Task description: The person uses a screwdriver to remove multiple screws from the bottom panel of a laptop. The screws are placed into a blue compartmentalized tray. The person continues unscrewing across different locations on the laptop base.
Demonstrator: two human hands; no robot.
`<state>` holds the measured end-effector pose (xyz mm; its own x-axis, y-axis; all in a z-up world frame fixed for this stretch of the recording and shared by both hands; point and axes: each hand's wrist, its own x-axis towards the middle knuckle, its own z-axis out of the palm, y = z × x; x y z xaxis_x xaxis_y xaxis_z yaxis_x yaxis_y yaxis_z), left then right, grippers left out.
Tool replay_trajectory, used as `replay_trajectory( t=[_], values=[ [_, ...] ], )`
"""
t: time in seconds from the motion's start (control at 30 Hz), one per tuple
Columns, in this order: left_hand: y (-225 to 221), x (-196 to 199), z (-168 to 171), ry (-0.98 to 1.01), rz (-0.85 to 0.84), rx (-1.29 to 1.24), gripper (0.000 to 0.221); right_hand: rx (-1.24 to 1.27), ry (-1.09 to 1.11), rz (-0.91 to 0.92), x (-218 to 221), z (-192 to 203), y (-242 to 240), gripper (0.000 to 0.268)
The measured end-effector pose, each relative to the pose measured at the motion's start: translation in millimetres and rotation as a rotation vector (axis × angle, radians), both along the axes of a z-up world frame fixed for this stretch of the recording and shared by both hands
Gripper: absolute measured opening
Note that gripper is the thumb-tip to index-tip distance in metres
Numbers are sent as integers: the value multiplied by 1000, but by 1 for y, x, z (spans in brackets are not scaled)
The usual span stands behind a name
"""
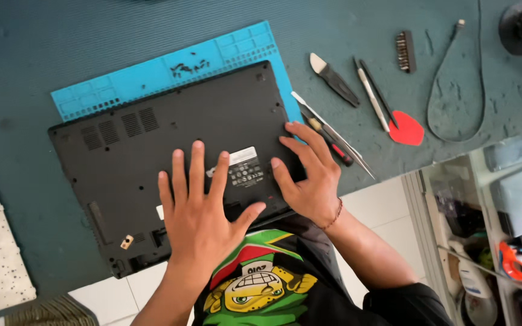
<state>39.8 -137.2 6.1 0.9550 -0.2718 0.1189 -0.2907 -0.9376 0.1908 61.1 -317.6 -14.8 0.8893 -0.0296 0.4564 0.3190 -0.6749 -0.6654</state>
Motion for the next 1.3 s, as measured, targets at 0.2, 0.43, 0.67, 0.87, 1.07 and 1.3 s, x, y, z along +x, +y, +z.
replay_trajectory(
  t=[0.2,0.43,0.67,0.87,1.07,1.3],
  values=[
    [-30,12,5,51,-24,-18,75,-234,16,-232,-3,0,-48,16],
    [-70,10,2,-14,-318,-16,67,-316,73,-204,-15,-13,-72,17],
    [-80,12,5,-21,-270,69,68,-338,137,-161,-6,-23,-68,20],
    [-90,17,6,-32,-278,225,68,-344,205,-173,-1,-29,-64,15],
    [-95,32,17,29,-333,278,61,-367,210,-162,1,-29,-65,14],
    [-117,119,-31,-183,-700,-53,15,-516,287,-235,1,-34,-61,15]
  ],
)
